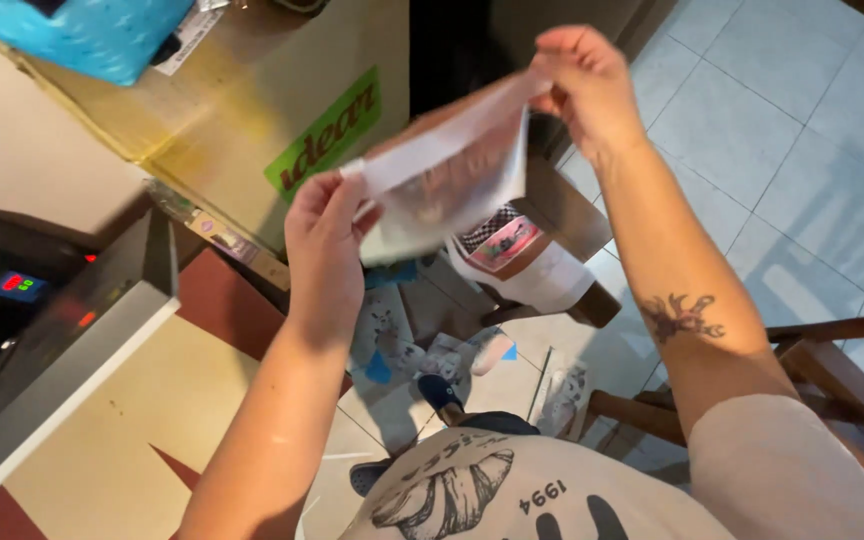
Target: Preparing and transferring printed designs onto materials using a paper trimmer and a heat press machine.
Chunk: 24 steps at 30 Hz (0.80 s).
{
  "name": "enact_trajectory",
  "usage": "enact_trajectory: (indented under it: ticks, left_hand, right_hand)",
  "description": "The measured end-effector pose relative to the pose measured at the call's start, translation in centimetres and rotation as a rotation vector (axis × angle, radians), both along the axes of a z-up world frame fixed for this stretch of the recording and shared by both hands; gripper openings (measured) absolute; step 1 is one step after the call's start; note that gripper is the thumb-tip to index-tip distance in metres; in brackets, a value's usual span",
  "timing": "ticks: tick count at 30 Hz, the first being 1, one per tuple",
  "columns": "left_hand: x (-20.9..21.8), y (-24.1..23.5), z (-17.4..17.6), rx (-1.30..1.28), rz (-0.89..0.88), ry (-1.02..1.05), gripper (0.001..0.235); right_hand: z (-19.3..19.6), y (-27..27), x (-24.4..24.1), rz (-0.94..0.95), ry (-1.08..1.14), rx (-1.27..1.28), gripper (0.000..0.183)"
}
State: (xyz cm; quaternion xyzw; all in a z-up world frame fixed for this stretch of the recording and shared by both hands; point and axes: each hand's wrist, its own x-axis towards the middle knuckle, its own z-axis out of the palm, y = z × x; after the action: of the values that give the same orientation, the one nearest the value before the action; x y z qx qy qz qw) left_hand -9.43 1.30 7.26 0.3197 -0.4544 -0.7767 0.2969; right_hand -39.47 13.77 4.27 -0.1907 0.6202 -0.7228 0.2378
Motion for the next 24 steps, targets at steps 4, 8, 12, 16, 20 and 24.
enact_trajectory:
  ticks: [4,8,12,16,20,24]
  left_hand:
    - [-1.6,3.1,1.7,-0.281,-0.025,0.036,0.010]
    - [-1.2,6.6,-3.8,-0.246,-0.012,0.011,0.005]
    - [-1.8,10.5,-10.7,-0.037,-0.058,-0.180,0.007]
    - [-2.9,13.4,-18.6,0.111,-0.281,-0.431,0.020]
    - [0.7,14.3,-27.1,-0.218,-0.714,-0.635,0.039]
    - [8.6,12.8,-31.3,-0.245,-0.748,-0.790,0.047]
  right_hand:
    - [1.9,1.9,-3.4,0.049,0.052,-0.205,0.017]
    - [-1.7,7.3,-4.1,-0.031,-0.004,-0.154,0.033]
    - [-10.0,12.0,-4.0,-0.086,0.062,0.138,0.026]
    - [-16.0,15.4,-3.7,-0.075,-0.006,0.288,0.031]
    - [-22.3,19.4,-4.3,-0.065,0.201,0.555,0.032]
    - [-16.4,17.1,3.8,-0.157,0.726,0.404,0.014]
